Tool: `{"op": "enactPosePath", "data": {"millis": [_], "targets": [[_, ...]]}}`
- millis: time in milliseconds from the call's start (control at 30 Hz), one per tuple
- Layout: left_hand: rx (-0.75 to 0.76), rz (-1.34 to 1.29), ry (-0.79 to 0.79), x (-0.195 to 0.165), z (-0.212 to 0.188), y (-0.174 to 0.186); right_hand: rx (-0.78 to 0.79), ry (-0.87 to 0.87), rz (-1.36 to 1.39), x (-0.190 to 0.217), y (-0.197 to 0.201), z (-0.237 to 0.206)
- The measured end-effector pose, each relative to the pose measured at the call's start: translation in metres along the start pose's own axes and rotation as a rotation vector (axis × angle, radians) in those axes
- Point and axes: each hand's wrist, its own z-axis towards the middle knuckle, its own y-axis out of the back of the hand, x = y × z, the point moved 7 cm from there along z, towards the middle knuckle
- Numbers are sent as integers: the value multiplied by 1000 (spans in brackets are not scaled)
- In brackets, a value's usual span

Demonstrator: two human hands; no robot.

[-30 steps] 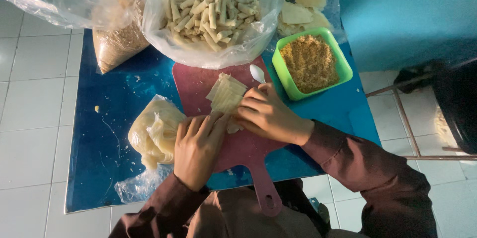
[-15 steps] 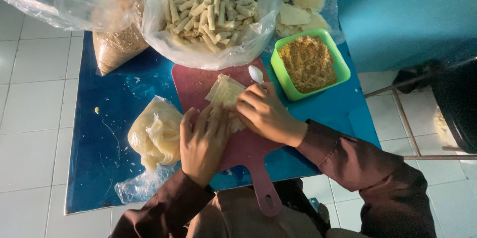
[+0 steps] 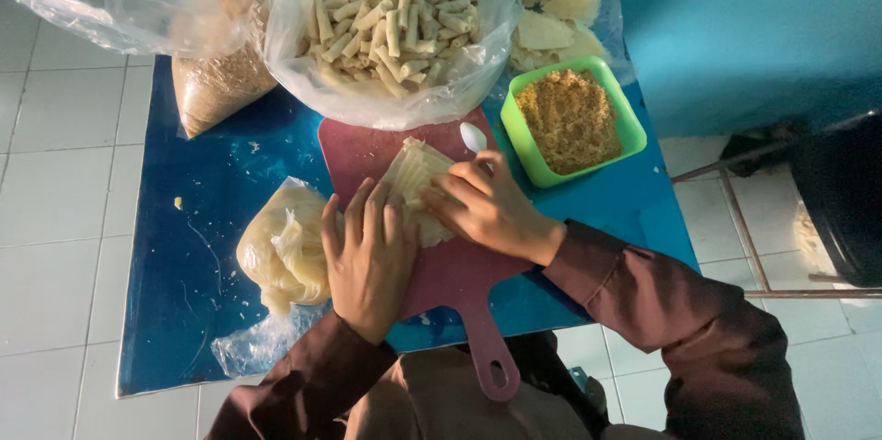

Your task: The person folds thin square dough wrappers one at a time on a pink paddle board, pressing each fold flat and stacking the folded pieces in a pile on the board. They occasionally reach into a green container of brown filling and take more wrappers from a stack beside the table while a bowl of already folded pieces sits nearby.

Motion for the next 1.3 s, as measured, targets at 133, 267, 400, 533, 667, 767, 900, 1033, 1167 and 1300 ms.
{"op": "enactPosePath", "data": {"millis": [133,267,400,533,667,767,900,1033,1167,1300], "targets": [[2,-42,0,-1,-1,0,-32,-201,245,-13,-4,1],[-2,-45,4,0,-8,-9,23,-165,151,-17,-8,2],[-6,-39,-3,-4,-6,-9,9,-48,33,-11,-1,1],[4,-49,-3,-5,0,-1,-10,-68,68,-15,-1,6],[-10,-56,-15,3,-17,-19,3,-212,213,-25,-4,9],[36,-70,-51,7,-31,-37,-28,-350,427,-38,-1,11],[125,-138,-97,-9,-8,8,14,-622,674,-63,7,9],[89,-414,-35,-19,48,134,254,-772,877,-81,10,12],[-204,-41,138,13,23,169,561,-743,811,-90,9,17],[-38,398,278,40,-20,125,431,-762,720,-117,20,37]]}}
